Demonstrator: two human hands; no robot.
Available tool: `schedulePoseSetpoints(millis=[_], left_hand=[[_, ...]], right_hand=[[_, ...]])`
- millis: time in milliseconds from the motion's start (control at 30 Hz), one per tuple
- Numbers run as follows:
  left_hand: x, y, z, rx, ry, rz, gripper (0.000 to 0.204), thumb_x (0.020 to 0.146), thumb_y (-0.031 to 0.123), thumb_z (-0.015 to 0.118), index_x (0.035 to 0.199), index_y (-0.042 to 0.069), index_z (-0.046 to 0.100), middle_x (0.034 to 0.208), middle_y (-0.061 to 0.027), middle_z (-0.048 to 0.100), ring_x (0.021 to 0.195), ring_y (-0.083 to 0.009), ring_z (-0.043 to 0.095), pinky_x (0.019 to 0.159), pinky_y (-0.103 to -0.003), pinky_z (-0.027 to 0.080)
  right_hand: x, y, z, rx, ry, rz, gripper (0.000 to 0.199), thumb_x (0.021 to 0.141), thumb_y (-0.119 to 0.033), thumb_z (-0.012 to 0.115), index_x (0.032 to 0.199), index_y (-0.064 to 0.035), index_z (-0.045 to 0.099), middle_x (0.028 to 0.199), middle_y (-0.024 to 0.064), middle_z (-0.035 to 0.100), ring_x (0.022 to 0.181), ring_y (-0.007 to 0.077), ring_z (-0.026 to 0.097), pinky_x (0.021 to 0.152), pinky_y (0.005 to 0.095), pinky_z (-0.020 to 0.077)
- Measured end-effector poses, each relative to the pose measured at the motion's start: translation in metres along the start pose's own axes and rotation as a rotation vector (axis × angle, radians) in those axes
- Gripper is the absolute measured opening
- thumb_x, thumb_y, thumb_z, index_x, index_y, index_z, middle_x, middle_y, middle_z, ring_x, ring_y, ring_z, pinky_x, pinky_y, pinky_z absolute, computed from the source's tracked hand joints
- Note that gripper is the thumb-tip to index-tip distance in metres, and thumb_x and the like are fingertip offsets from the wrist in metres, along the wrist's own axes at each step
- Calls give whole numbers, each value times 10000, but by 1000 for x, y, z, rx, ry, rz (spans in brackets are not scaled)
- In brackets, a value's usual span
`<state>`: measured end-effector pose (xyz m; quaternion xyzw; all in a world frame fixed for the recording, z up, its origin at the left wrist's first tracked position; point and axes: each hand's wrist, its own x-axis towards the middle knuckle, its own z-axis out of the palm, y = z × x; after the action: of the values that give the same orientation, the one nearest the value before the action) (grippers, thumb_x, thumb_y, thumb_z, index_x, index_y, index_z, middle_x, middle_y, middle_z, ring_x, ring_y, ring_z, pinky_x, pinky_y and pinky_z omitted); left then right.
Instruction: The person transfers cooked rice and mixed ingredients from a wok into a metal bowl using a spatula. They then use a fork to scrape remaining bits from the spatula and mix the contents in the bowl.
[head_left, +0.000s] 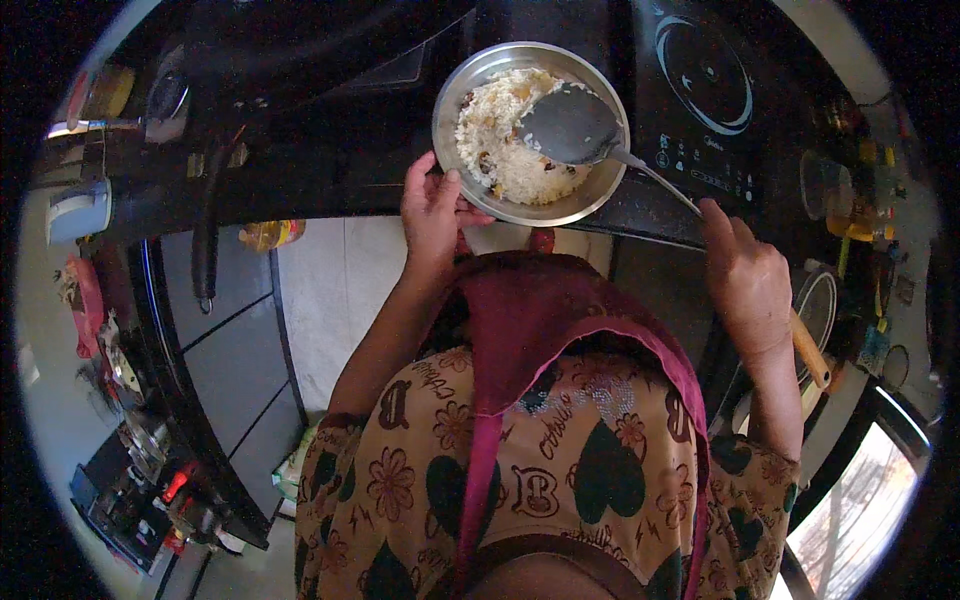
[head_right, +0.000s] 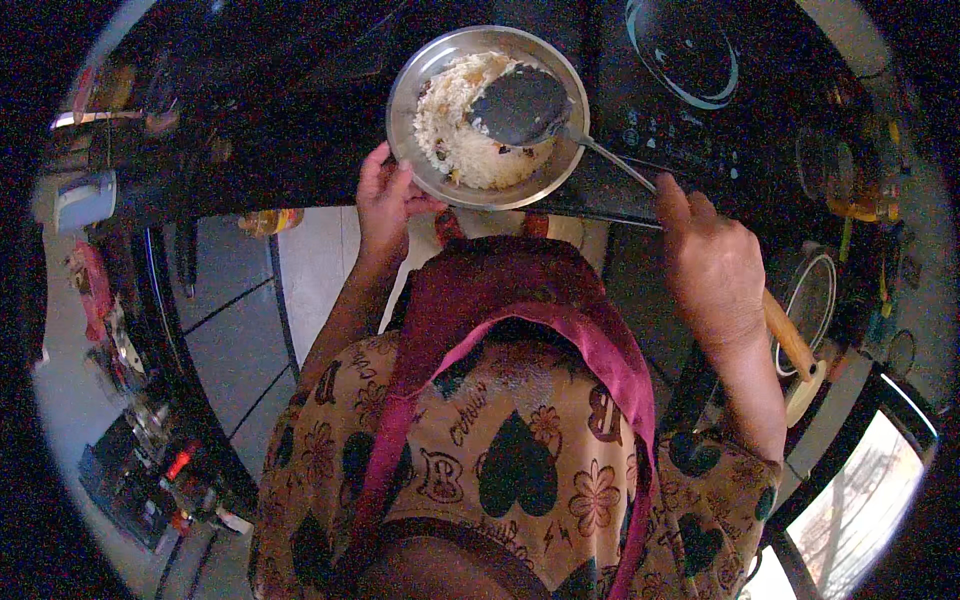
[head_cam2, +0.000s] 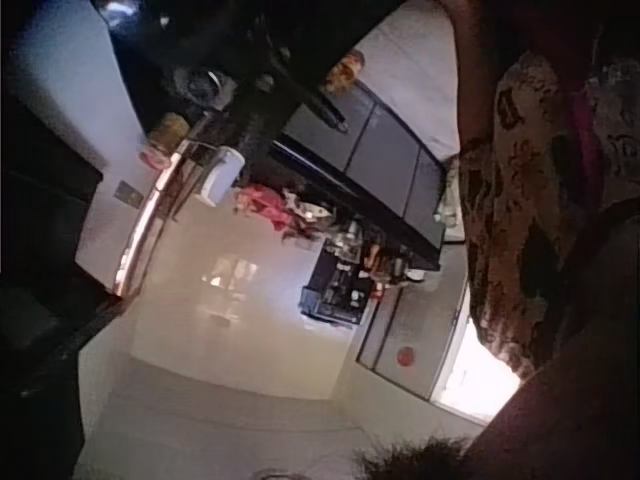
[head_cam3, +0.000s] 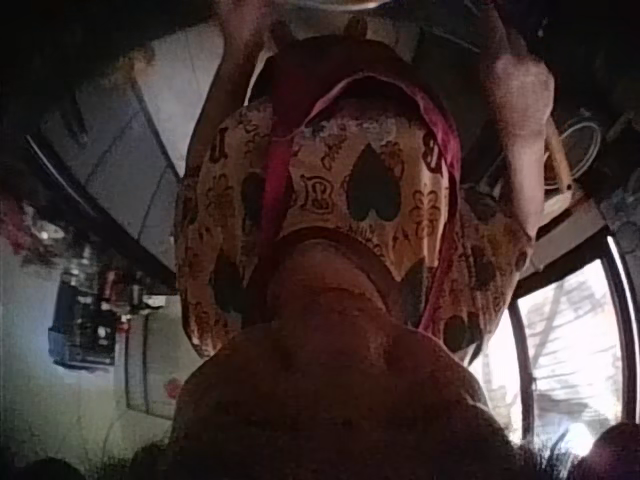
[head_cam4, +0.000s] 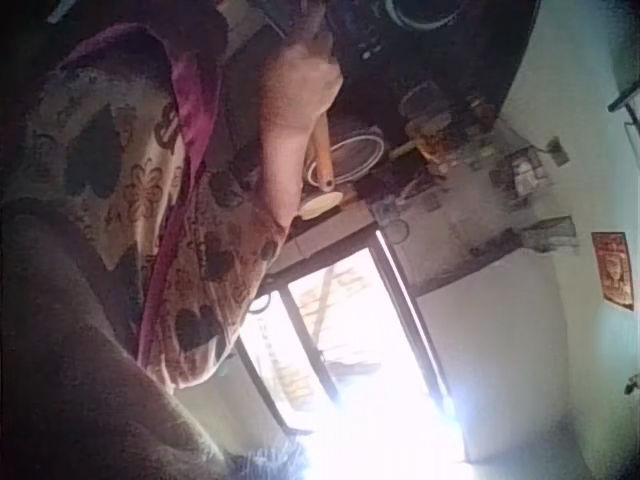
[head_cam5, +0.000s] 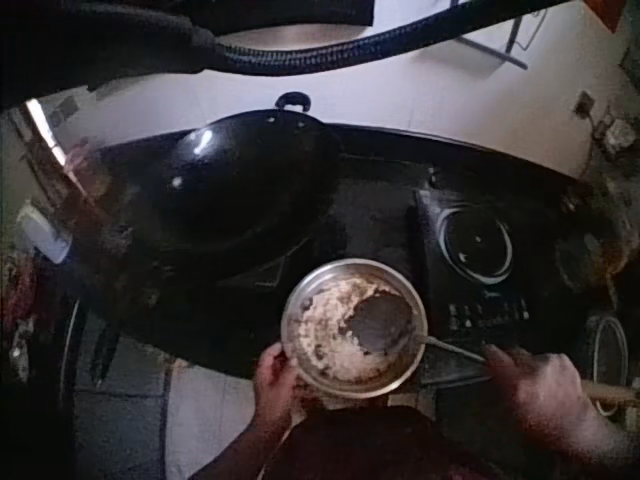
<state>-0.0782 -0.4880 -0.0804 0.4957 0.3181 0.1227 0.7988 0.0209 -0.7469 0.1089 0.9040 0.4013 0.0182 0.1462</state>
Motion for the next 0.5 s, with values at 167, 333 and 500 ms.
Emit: schedulePoseSetpoints(millis=[167,333,500], left_hand=[[0,0,-1,21,9,8,395,939,168,487,1288,46,348,1061,-155,578,772,-230,656,568,-340,597],[1,3,1,-21,13,-17,389,943,135,467,1296,32,338,1055,-160,567,743,-217,644,546,-331,591],[-1,5,1,-58,6,-22,410,938,125,485,1297,14,321,995,-151,555,673,-178,613,513,-305,577]], right_hand=[[2,-7,-3,123,96,43,431,759,-67,544,1189,-70,517,757,82,552,575,238,601,498,355,504],[1,-21,10,-30,49,-54,469,762,-94,521,1230,-87,499,761,53,511,609,192,578,499,316,494],[-18,-10,25,95,13,19,403,801,-118,556,1203,-101,528,757,85,552,589,224,592,520,326,504]])
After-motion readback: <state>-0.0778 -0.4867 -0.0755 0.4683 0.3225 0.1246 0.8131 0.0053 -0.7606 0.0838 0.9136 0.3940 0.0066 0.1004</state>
